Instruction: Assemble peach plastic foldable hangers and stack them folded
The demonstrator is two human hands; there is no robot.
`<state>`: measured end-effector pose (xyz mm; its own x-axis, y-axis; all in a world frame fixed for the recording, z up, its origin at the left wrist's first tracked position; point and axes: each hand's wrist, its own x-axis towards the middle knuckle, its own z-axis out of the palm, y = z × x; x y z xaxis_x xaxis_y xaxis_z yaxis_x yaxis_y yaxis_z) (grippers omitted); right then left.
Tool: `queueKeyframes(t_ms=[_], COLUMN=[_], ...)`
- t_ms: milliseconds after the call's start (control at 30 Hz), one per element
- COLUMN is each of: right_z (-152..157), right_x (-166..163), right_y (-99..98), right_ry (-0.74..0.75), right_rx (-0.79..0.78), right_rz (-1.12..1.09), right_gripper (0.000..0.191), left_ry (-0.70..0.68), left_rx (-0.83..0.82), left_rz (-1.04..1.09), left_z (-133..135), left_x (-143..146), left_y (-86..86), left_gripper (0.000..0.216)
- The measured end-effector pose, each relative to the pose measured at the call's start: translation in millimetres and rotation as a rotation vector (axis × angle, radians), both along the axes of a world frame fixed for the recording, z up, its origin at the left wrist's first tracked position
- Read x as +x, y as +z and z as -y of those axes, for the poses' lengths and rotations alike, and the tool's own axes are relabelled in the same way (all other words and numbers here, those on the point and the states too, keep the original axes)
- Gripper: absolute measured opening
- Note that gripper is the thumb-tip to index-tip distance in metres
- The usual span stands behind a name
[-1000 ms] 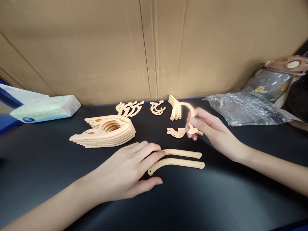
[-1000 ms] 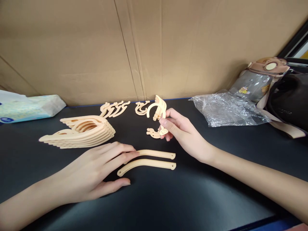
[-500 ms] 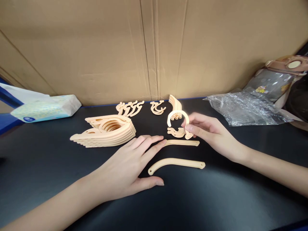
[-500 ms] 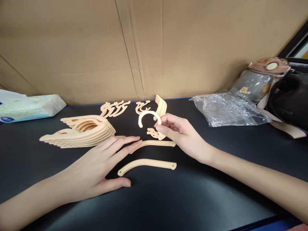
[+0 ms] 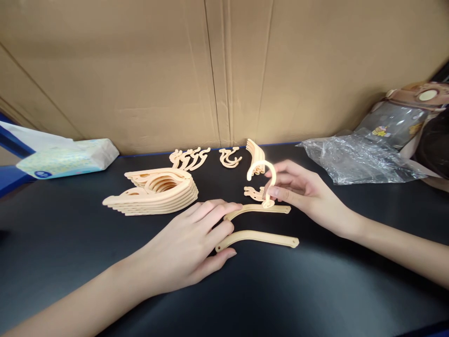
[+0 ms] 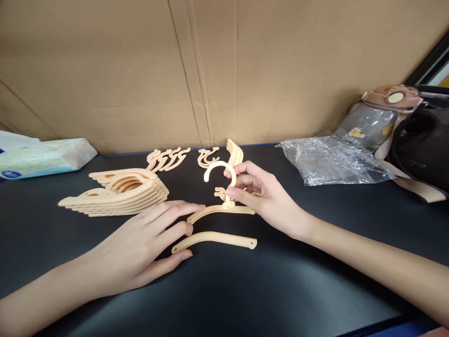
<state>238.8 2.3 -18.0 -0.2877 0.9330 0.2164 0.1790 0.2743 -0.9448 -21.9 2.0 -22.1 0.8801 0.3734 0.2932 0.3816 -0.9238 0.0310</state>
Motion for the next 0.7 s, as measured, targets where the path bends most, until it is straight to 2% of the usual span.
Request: queueKeyframes(t_ms=[133,200,267,400,500,567,700], right_z=[1,2,3,6,7,7,8], right_x=[-2,-3,-4,-5,-5,-6,-7], right_y=[1.5,2.8,4.1,5.9,6.7,6.8,5.1], right_ry=[0.029,0.044,0.061,0.079,0.095,0.116,0.168], right_rx=[-0.041,-0.071,-0.100,-0.116,-0.100,-0.093,-0.107], right_rz=[-0.001,-0.007,-0.022,-0.026,-0.003,0.015,0.018], right_gripper=[0.023,0.024,0.025,0.024,0.022,0.021,0.020], left_ry=[0.021,0.029,0.060,0.196,0.245,0.248,0.271], left_rx=[0.061,0.011,-0.147,-0.578,-0.869,-0.998,-1.155], left_rz=[0.019,0.081,0.157,0.361,0.511,0.563,0.614], left_z=[-1,0,1,4,4,3,3], left_x=[1,1,0,0,2,3,2], left_y=[-4.5,-4.8,-2.5,6.1,10.2,11.0,11.4], left_gripper=[0.015,0.015,0.014,0.009,0.010,0.013,0.021])
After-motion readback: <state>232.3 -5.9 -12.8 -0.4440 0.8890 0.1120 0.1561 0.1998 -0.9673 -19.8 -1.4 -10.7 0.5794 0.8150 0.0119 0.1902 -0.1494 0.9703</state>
